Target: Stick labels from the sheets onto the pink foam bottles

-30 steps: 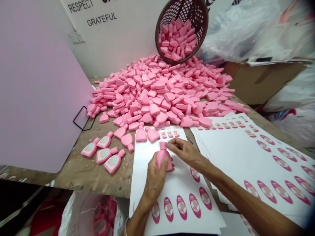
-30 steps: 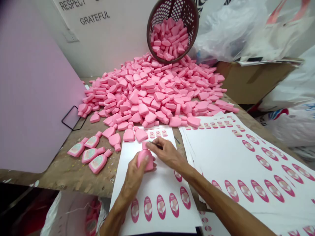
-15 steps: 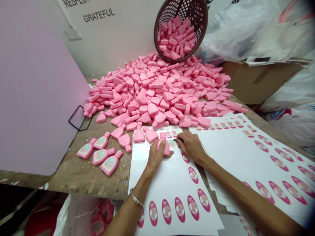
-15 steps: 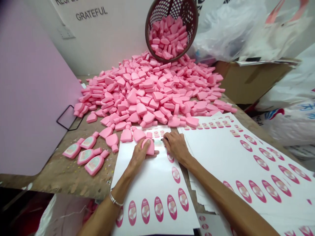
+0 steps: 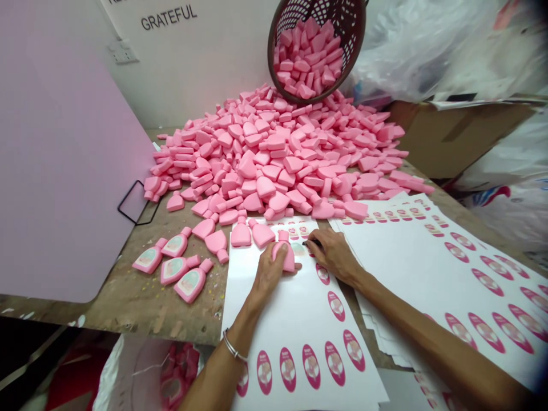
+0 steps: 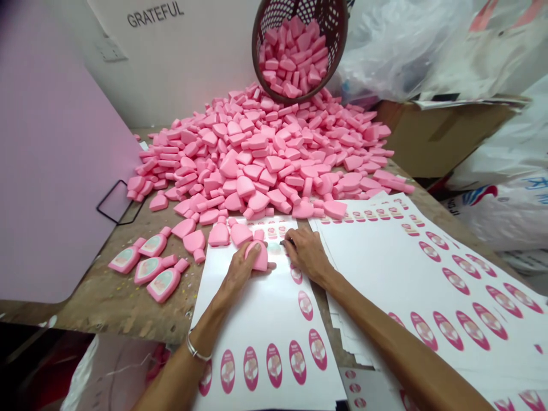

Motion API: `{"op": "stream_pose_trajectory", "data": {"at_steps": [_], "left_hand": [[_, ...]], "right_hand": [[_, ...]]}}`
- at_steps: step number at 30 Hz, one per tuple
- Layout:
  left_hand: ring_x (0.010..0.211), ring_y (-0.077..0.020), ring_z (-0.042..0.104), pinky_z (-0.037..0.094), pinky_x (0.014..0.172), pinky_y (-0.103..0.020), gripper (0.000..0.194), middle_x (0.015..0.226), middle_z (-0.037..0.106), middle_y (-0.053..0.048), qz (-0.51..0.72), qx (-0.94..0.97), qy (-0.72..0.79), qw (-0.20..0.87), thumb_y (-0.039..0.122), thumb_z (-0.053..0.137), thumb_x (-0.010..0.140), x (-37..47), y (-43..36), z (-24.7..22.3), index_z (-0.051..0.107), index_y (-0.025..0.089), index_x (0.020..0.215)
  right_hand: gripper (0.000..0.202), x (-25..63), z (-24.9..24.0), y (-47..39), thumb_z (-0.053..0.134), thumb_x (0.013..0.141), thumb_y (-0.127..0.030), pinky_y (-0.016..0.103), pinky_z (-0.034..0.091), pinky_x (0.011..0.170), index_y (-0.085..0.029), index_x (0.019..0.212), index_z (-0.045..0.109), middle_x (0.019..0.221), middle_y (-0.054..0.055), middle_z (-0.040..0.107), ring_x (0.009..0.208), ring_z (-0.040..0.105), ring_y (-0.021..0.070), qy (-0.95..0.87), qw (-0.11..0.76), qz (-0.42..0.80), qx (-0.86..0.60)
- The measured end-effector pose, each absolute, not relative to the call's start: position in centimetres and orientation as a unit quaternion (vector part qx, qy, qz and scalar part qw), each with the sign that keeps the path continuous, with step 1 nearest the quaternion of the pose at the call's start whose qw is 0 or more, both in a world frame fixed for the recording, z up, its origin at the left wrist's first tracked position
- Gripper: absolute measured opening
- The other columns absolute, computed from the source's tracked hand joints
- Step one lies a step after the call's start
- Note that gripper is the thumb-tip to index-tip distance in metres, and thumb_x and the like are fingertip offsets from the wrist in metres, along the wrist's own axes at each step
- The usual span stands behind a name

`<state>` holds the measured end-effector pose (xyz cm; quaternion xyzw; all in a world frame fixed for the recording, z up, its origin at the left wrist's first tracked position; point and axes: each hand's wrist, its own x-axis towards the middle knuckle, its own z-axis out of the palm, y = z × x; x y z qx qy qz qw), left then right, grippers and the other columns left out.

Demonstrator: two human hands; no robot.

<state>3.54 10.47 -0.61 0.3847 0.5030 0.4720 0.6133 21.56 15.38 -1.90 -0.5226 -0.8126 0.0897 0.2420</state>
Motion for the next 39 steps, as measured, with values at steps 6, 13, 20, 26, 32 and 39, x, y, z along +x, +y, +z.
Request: {"op": "stream_pose_trajectory", "data": {"at_steps": [6,13,20,26,32,39], "left_hand": [[0.066,-0.0197,0.070,0.057,0.059,-0.028,0.038,0.091,0.056,-0.007,0.465,0.396,0.500,0.614,0.047,0.054,0.085,3.5,10.4,-0.5,0.049,0.013,0.101],[0.064,-0.0197,0.070,0.057,0.056,-0.029,0.038,0.093,0.055,-0.007,0.467,0.384,0.506,0.614,0.048,0.054,0.084,3.6,10.6,-0.8,0.050,0.013,0.101],[0.065,-0.0202,0.070,0.058,0.057,-0.030,0.042,0.094,0.055,-0.008,0.474,0.381,0.502,0.616,0.050,0.056,0.083,3.5,10.6,-1.0,0.050,0.014,0.103],[0.065,-0.0199,0.070,0.058,0.057,-0.031,0.041,0.097,0.056,-0.009,0.473,0.381,0.496,0.620,0.049,0.055,0.084,3.5,10.8,-1.2,0.050,0.013,0.104],[0.062,-0.0176,0.068,0.059,0.062,-0.033,0.046,0.092,0.058,-0.007,0.494,0.348,0.479,0.636,0.049,0.062,0.079,3.5,10.5,-0.4,0.052,0.013,0.107],[0.061,-0.0180,0.064,0.058,0.064,-0.040,0.055,0.078,0.065,-0.010,0.544,0.224,0.385,0.711,0.059,0.048,0.084,3.1,7.7,1.9,0.062,0.008,0.101]], "right_hand": [[0.014,21.5,-2.3,15.4,0.051,0.086,-0.031,0.028,0.035,0.066,-0.019,0.081,0.057,0.075,0.002,0.063,0.072,0.054,0.0168,-0.809,0.245,0.104,-0.523],[0.019,21.0,-2.0,15.0,0.053,0.086,-0.034,0.033,0.031,0.074,-0.017,0.079,0.057,0.078,0.006,0.063,0.080,0.052,0.0201,-0.844,0.259,-0.055,-0.465],[0.015,21.4,-1.9,15.3,0.054,0.086,-0.032,0.034,0.031,0.074,-0.017,0.085,0.058,0.081,0.006,0.064,0.081,0.055,0.0208,-0.839,0.205,-0.028,-0.504],[0.020,20.8,-1.2,15.4,0.062,0.078,-0.037,0.029,0.038,0.067,-0.020,0.074,0.054,0.074,0.002,0.062,0.068,0.054,0.0161,-0.796,0.287,0.119,-0.519],[0.030,21.6,1.7,14.1,0.064,0.074,-0.048,0.026,0.042,0.062,-0.019,0.073,0.057,0.070,-0.001,0.059,0.064,0.053,0.0131,-0.667,0.412,0.271,-0.559],[0.040,19.3,4.6,10.0,0.065,0.073,-0.053,0.032,0.049,0.069,-0.020,0.093,0.073,0.086,0.005,0.072,0.079,0.063,0.0211,-0.614,0.373,0.426,-0.549]]}}
